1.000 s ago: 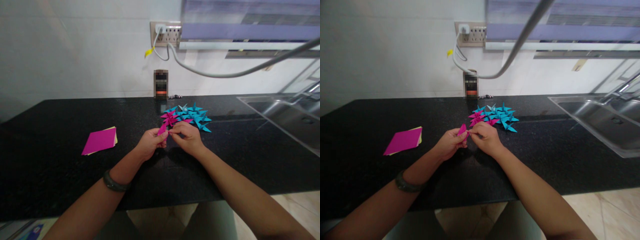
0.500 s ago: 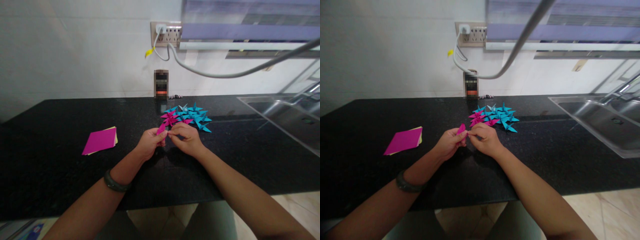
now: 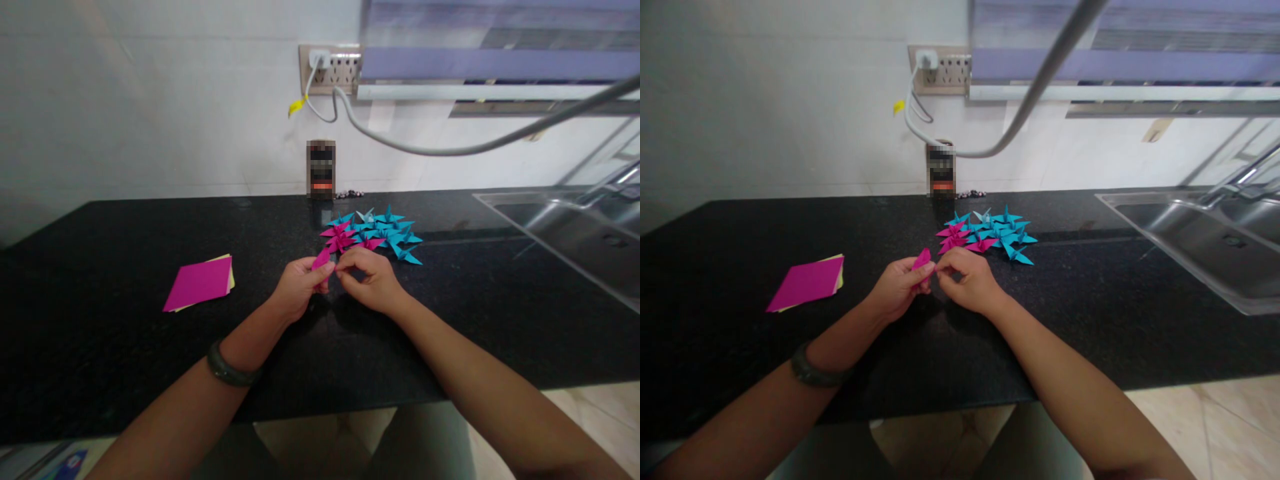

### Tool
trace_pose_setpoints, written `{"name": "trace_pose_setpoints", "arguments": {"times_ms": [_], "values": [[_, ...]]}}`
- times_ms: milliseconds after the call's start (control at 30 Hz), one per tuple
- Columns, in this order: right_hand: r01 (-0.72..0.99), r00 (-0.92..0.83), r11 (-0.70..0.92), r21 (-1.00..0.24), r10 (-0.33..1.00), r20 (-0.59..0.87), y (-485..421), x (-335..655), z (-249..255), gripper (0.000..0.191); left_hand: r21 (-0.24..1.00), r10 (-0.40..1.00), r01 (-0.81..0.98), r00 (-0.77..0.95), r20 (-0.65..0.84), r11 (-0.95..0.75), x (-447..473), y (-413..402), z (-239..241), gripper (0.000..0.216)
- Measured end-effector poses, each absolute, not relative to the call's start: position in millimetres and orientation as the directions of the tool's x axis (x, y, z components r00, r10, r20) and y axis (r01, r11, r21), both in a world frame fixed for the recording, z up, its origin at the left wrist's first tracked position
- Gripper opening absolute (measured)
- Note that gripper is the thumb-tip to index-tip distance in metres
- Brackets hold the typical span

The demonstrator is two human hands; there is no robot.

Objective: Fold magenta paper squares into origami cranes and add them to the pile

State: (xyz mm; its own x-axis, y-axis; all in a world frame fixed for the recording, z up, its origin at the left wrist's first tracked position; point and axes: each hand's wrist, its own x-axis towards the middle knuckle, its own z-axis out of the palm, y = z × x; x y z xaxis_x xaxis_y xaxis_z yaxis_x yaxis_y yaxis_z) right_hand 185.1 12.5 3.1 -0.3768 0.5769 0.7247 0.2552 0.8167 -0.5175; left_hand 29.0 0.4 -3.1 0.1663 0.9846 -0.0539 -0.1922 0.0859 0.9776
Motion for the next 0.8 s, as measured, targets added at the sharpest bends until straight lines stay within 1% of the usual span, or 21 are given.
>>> {"name": "trace_pose_setpoints", "arguments": {"times_ms": [133, 233, 333, 400, 533, 600, 633, 667, 733, 800], "values": [[0.25, -0.307, 0.664, -0.705, 0.745, 0.593, 11.3, 184.9, 0.4, 0.004, 0.992, 0.99, -0.125, 0.139, 0.014, 0.004, 26.8, 1.5, -2.7, 0.027], [0.244, -0.283, 0.526, -0.815, 0.842, 0.459, 12.6, 185.0, -2.0, 0.013, 0.996, 0.991, -0.079, 0.127, 0.051, -0.041, 26.8, 1.5, -1.9, 0.026], [0.233, -0.357, 0.429, -0.873, 0.872, 0.334, 14.0, 184.3, -4.1, 0.022, 0.997, 0.993, -0.055, 0.107, 0.055, -0.049, 29.1, 0.4, -0.8, 0.027], [0.209, -0.399, 0.402, -0.892, 0.868, 0.297, 14.6, 183.2, -5.5, 0.022, 0.998, 0.99, -0.053, 0.14, 0.034, -0.027, 30.8, -0.7, -0.3, 0.031], [0.121, -0.383, 0.396, -0.91, 0.865, 0.325, 15.7, 181.8, -6.5, 0.018, 0.997, 0.972, -0.076, 0.231, 0.045, -0.028, 32.5, -2.3, -1.7, 0.041], [0.116, -0.349, 0.419, -0.9, 0.866, 0.358, 16.5, 182.1, -6.5, 0.014, 0.996, 0.964, -0.087, 0.261, 0.054, -0.033, 32.8, -1.6, -3.2, 0.044], [0.137, -0.317, 0.438, -0.889, 0.869, 0.379, 16.9, 182.5, -6.5, 0.013, 0.995, 0.968, -0.096, 0.247, 0.05, -0.027, 32.8, -0.9, -3.9, 0.045], [0.17, -0.274, 0.46, -0.872, 0.872, 0.406, 17.4, 182.9, -6.7, 0.013, 0.994, 0.977, -0.106, 0.209, 0.041, -0.019, 32.7, 0.1, -4.5, 0.045], [0.258, -0.18, 0.513, -0.819, 0.858, 0.481, 18.1, 183.8, -7.4, 0.013, 0.993, 0.996, -0.111, 0.077, 0.033, -0.025, 32.2, 2.3, -5.4, 0.043], [0.336, -0.134, 0.572, -0.748, 0.816, 0.563, 18.1, 184.4, -8.0, 0.013, 0.998, 0.999, -0.058, -0.027, 0.036, -0.037, 31.5, 4.0, -5.6, 0.038]]}}
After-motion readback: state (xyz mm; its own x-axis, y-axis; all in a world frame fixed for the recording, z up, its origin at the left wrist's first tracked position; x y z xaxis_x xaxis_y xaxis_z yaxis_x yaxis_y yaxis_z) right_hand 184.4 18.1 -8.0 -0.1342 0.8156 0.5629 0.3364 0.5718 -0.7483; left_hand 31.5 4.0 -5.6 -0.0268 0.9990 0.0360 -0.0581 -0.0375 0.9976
